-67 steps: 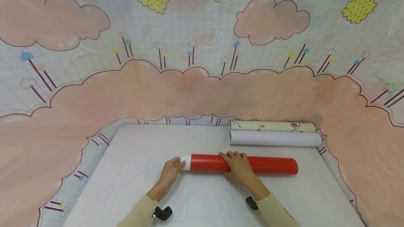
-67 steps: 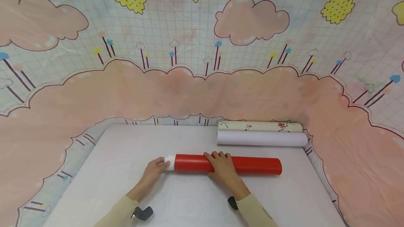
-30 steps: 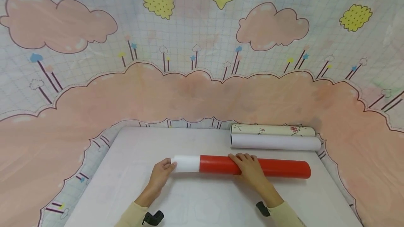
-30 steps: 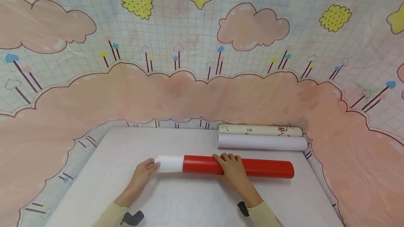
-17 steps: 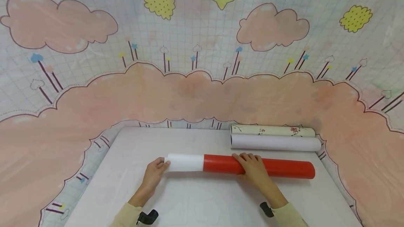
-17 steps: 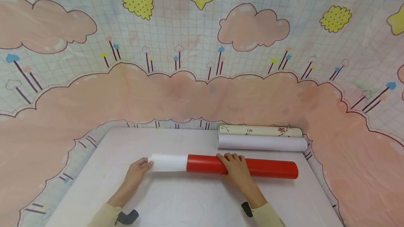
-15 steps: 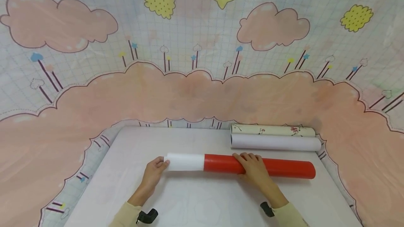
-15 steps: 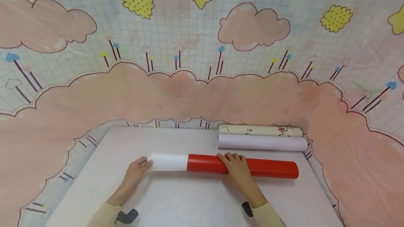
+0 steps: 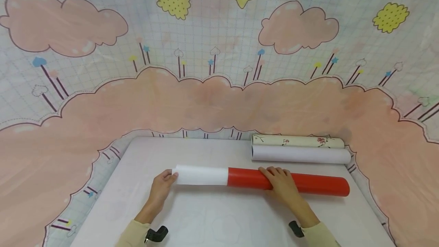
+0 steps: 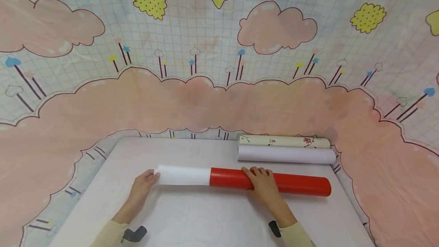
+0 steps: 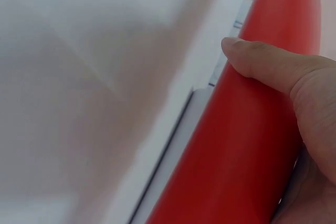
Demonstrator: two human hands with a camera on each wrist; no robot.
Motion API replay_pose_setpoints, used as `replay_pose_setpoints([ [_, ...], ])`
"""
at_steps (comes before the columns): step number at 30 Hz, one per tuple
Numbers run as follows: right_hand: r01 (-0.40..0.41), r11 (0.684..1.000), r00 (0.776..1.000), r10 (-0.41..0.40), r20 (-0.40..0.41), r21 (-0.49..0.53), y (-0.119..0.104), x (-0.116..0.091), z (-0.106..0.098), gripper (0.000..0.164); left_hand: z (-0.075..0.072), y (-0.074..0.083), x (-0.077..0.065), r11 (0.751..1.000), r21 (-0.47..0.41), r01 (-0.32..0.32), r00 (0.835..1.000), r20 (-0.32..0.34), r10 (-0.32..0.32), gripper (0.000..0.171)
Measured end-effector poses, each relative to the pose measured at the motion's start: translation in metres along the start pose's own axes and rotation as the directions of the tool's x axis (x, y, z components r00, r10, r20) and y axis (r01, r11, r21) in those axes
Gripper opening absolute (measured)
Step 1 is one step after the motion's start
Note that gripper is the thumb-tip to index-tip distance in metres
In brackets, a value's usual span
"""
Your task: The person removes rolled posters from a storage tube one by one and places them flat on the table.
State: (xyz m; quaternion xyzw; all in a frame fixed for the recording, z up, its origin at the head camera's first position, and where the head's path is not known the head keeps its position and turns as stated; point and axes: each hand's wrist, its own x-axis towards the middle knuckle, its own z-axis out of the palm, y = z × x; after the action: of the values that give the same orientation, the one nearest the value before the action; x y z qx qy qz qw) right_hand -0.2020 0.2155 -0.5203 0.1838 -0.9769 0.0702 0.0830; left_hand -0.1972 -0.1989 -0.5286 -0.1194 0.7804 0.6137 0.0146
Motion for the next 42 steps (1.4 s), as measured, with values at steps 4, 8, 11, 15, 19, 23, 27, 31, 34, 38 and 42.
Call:
replay_pose_setpoints([
  [4, 0.009, 1.000, 1.000, -0.009, -0.011, -0.007, 0.004, -0.003, 0.000, 0.080, -0.008, -0.002, 0.002, 1.000, -0.019, 0.003, 1.000, -0.014, -0.004, 0.036],
  [8, 0.025, 1.000, 0.999, -0.025, -0.030, -0.013, 0.006, -0.006, -0.001, 0.080, -0.015, -0.003, 0.003, 0.999, -0.035, 0.004, 1.000, -0.024, -0.005, 0.034],
  [11, 0.037, 0.999, 0.998, -0.038, -0.050, -0.017, 0.008, -0.007, -0.001, 0.079, -0.018, -0.002, 0.001, 0.999, -0.030, 0.011, 1.000, -0.021, -0.012, 0.038],
  [15, 0.043, 0.999, 0.997, -0.045, -0.067, -0.029, 0.012, -0.007, 0.000, 0.079, -0.022, -0.002, 0.001, 0.999, -0.031, 0.015, 1.000, -0.016, -0.015, 0.044],
  [19, 0.038, 0.999, 0.997, -0.040, -0.065, -0.037, 0.015, -0.007, 0.000, 0.079, -0.028, -0.003, 0.003, 0.999, -0.028, 0.016, 0.999, -0.043, -0.017, 0.045],
  [23, 0.031, 0.999, 0.998, -0.032, -0.055, -0.026, 0.017, -0.008, -0.002, 0.080, -0.033, -0.005, 0.003, 1.000, -0.024, 0.017, 0.998, -0.063, -0.018, 0.044],
  [27, 0.025, 0.999, 0.999, -0.026, -0.048, -0.026, 0.018, -0.009, -0.003, 0.081, -0.038, -0.007, 0.002, 0.999, -0.027, 0.020, 0.998, -0.065, -0.022, 0.047],
  [31, 0.014, 1.000, 0.999, -0.015, -0.052, -0.024, 0.019, -0.009, -0.005, 0.081, -0.042, -0.008, 0.003, 0.999, -0.026, 0.027, 0.997, -0.076, -0.029, 0.048],
  [34, 0.008, 1.000, 0.999, -0.009, -0.052, -0.019, 0.020, -0.009, -0.006, 0.081, -0.045, -0.009, 0.003, 0.999, -0.023, 0.037, 0.994, -0.098, -0.039, 0.046],
  [38, 0.014, 1.000, 0.998, -0.015, -0.062, -0.018, 0.024, -0.010, -0.006, 0.081, -0.049, -0.011, 0.004, 0.998, -0.030, 0.049, 0.992, -0.119, -0.052, 0.045],
  [42, 0.006, 1.000, 0.998, -0.007, -0.070, -0.014, 0.030, -0.011, -0.007, 0.080, -0.055, -0.013, 0.003, 0.998, -0.040, 0.051, 0.990, -0.132, -0.056, 0.049],
])
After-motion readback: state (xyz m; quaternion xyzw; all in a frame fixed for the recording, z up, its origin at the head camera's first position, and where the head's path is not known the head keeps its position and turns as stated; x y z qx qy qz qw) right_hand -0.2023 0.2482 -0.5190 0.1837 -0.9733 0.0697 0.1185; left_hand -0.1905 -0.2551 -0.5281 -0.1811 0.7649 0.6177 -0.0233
